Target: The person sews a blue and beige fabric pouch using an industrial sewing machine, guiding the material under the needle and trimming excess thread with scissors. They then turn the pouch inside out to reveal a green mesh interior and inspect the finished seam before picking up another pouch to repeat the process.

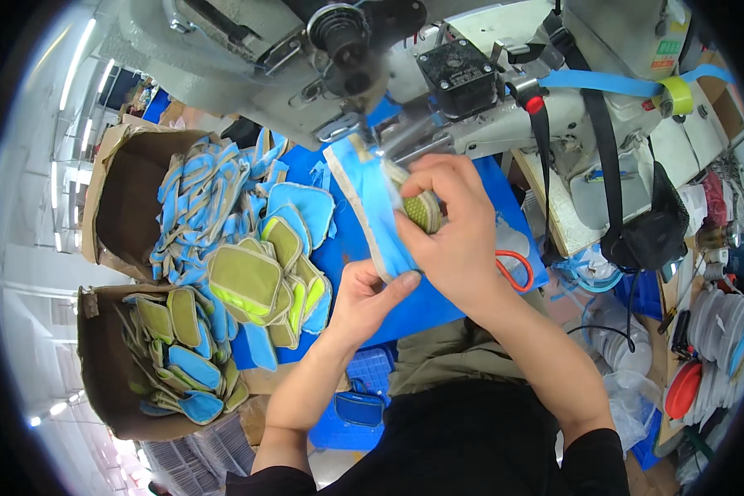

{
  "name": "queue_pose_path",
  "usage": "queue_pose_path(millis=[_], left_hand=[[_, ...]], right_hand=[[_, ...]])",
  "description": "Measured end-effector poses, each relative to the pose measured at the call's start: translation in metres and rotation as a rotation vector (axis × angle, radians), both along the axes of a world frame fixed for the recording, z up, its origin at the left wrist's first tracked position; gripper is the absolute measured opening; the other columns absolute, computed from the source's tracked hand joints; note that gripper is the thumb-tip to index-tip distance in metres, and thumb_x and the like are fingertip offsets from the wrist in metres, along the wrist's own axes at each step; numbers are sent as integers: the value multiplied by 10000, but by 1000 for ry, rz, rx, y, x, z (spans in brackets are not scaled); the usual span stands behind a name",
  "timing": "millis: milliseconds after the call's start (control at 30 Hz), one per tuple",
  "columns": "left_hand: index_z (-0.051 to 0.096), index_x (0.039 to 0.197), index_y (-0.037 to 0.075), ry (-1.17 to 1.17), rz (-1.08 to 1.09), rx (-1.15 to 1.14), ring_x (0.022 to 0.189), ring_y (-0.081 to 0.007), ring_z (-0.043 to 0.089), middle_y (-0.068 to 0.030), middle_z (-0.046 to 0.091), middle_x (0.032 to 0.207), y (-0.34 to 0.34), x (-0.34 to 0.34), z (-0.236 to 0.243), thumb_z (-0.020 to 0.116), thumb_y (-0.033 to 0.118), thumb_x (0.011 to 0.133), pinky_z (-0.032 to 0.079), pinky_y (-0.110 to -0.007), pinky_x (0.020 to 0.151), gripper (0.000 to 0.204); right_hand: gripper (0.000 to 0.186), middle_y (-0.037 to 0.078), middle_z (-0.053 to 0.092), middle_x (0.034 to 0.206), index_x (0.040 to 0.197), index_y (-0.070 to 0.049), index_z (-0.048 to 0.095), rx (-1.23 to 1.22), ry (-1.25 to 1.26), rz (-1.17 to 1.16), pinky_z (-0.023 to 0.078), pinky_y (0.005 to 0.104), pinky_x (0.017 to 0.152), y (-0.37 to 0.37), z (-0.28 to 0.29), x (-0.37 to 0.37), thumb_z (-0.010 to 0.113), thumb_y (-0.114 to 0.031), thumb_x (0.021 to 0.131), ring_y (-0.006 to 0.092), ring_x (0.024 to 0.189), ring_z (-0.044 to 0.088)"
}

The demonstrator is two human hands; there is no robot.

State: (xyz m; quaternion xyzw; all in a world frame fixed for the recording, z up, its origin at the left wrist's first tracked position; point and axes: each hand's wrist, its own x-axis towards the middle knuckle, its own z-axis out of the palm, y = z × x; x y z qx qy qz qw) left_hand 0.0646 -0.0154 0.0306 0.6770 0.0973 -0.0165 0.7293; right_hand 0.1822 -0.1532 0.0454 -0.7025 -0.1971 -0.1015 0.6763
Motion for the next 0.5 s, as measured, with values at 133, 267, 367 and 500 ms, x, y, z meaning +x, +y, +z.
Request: queue_pose_path(millis=[133, 267, 367, 500], left_hand=[[783, 1093, 21, -32, -4, 15, 803, -3, 548, 53, 706, 910, -2, 2, 0, 745, 99, 996, 435, -210, 674, 130], [783, 1102, 20, -29, -14, -11, 847, -15, 582, 36, 727, 938, 1, 0, 0, 751, 100, 991, 470, -223, 723, 140], [783, 1107, 19, -17, -20, 29, 879, -27, 600, 36, 734, 950, 1, 0, 2, 742, 75, 986, 487, -234, 756, 140], [775, 1120, 8, -24, -39, 69, 910, -41, 608, 22, 738, 1001, -1, 0, 6, 709, 8, 965, 496, -248, 797, 168]], right_hand=[[174, 107, 652, 1121, 961, -127, 775, 15, -22, 44, 558, 390, 803, 1, -7, -5, 803, -79, 796, 325, 993, 689], [192, 126, 651, 1062, 1021, -113, 788, -29, -47, 146, 544, 403, 786, -4, -11, -2, 810, -132, 832, 318, 962, 685], [229, 141, 647, 1020, 1056, -91, 790, -88, 7, 269, 530, 413, 772, -14, -7, -1, 819, -189, 851, 313, 934, 680], [250, 142, 637, 993, 1056, -61, 782, -138, 155, 305, 526, 414, 761, -20, -4, -8, 829, -205, 857, 300, 915, 674]])
